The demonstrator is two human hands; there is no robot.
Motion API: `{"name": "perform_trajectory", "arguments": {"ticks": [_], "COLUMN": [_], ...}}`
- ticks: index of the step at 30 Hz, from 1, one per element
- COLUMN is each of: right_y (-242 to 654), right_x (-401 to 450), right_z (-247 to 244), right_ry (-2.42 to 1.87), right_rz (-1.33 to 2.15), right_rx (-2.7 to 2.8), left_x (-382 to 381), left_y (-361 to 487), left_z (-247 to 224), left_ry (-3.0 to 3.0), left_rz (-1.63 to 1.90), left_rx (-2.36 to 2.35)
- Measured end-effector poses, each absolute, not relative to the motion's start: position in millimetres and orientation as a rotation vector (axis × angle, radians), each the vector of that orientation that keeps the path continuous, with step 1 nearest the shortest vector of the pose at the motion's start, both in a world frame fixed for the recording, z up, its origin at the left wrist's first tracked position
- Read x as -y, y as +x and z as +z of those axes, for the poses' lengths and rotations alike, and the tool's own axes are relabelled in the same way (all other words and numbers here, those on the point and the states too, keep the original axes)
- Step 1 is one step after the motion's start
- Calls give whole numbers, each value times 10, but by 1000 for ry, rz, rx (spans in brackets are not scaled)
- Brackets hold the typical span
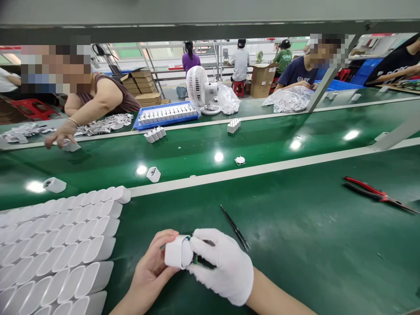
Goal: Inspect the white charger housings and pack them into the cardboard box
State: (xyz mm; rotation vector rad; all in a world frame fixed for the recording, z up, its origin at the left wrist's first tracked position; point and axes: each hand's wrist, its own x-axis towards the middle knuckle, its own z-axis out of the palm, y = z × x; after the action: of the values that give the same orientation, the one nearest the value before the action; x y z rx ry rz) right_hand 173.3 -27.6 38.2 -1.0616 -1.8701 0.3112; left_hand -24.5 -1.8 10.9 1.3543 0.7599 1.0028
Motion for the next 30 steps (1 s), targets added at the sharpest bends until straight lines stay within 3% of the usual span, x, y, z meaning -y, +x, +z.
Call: {"name": "perform_trajectory", "arguments": {"ticks": [4,9,12,15,23,30], "right_y": [1724,1723,1682,1609,1417,1402], "right_x": [275,237,194,172,232,183], "right_z": [393,428,480,489,178,161], "right_ry": [-1130,-1018,-848,-798,-1211,-1358], "right_rz": [554,1453,1803,1816,1563,1521], "right_rx": [1810,1165,1056,1022,624,803], "left_x": [19,17,19,46,74,69], "left_y": [-264,-271,-248,-207,-98,-55], "left_z": [84,94,115,103,60,152], "left_ry": [1292,1213,1258,1283,946,800], "left_rz": [974,876,783,777,774,766], "left_rx": [-786,-780,-774,-832,-815,-941]}}
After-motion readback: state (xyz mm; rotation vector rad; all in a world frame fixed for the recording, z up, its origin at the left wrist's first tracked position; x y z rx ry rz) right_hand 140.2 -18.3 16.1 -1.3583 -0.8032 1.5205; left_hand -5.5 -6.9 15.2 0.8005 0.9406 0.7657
